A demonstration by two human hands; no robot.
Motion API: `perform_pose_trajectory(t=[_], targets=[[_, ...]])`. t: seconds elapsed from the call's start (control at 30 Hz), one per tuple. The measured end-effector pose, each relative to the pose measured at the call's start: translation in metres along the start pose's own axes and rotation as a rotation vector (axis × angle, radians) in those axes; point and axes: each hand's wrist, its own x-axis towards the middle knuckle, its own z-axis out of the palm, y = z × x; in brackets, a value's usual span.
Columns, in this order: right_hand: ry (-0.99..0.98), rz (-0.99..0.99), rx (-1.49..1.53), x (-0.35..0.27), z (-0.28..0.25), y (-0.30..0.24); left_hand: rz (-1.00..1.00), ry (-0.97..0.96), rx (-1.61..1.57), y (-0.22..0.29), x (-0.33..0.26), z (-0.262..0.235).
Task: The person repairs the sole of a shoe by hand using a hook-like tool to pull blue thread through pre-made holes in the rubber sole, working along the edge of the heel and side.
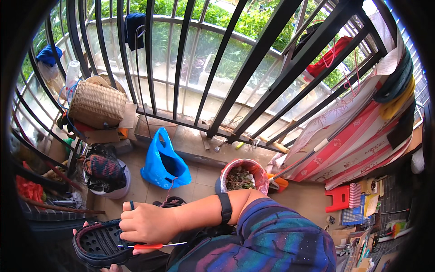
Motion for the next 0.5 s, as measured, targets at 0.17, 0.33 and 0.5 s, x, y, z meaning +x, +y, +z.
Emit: perform_pose_trajectory(t=[0.17, 0.33, 0.5], targets=[[0.042, -0.115, -0.022, -0.0004, 0.0035, 0.0026, 0.017, -0.009, -0.002, 0.0019, 0.0034, 0.0021], [0.059, -0.161, 0.046, 0.0031, 0.0031, 0.0023, 0.032, -0.013, 0.002, 0.0038, 0.0039, 0.004], [0.046, -0.18, 0.042, 0.005, -0.004, 0.0023, 0.034, -0.008, -0.003, 0.0014, 0.0041, 0.0031]])
